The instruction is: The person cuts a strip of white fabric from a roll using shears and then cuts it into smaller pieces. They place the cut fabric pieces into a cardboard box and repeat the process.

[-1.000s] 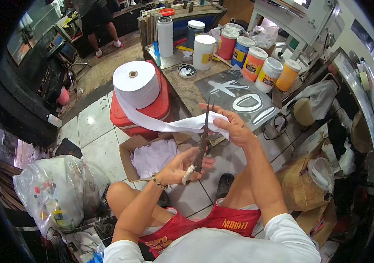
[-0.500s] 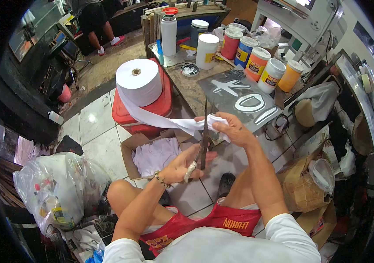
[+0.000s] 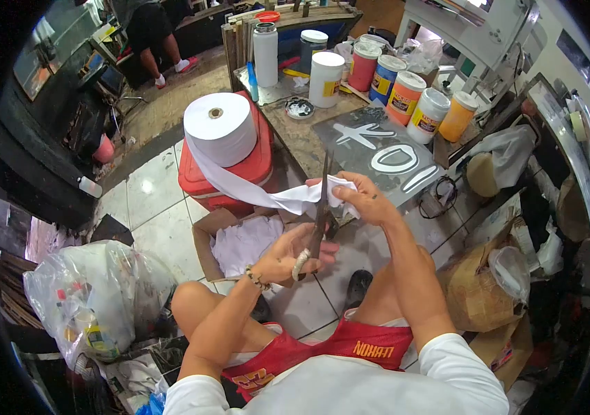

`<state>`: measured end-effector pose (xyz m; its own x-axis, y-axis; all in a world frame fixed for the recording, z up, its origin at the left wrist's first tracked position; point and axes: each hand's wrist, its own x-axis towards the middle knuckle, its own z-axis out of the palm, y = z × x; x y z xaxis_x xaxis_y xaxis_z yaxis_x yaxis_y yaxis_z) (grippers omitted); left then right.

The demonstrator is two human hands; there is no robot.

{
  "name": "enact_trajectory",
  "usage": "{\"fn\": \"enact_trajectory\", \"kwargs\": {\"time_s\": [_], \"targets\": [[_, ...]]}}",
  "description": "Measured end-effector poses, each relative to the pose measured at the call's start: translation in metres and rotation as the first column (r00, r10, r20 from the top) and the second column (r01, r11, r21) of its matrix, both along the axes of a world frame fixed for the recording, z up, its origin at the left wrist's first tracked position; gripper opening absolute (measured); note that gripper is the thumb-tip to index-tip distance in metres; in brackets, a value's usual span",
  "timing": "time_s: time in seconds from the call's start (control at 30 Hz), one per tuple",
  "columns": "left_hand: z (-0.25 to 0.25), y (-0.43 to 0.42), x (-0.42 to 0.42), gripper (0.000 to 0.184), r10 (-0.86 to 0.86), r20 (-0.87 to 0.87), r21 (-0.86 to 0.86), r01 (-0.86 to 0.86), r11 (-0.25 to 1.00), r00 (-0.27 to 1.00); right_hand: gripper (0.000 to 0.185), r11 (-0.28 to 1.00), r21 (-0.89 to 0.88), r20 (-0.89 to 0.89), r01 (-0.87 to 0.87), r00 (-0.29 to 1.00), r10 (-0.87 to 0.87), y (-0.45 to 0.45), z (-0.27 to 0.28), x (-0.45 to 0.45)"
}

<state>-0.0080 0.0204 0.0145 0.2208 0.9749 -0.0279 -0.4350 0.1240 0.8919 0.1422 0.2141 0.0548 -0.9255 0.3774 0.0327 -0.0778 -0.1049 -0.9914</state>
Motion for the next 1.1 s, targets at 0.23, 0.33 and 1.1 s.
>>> {"fn": "enact_trajectory", "kwargs": {"time_s": [0.23, 0.33, 1.1], "targets": [[-0.015, 0.001, 0.002, 0.076, 0.054, -0.024, 0.06, -0.052, 0.997, 0.998, 0.041, 0.994, 0.031, 0.105, -0.1, 0.99, 0.096, -0.002, -0.005, 0.0], [-0.003, 0.001, -0.003, 0.076, 0.108, -0.023, -0.059, -0.11, 0.992, 0.994, 0.04, 0.995, -0.012, -0.012, -0.101, 0.995, 0.1, 0.0, -0.014, -0.004], [0.027, -0.009, -0.064, 0.07, 0.712, -0.319, 0.141, -0.712, 0.688, 0.626, 0.056, 0.972, -0.23, -0.046, -0.056, 0.998, 0.046, -0.047, -0.033, -0.041]]}}
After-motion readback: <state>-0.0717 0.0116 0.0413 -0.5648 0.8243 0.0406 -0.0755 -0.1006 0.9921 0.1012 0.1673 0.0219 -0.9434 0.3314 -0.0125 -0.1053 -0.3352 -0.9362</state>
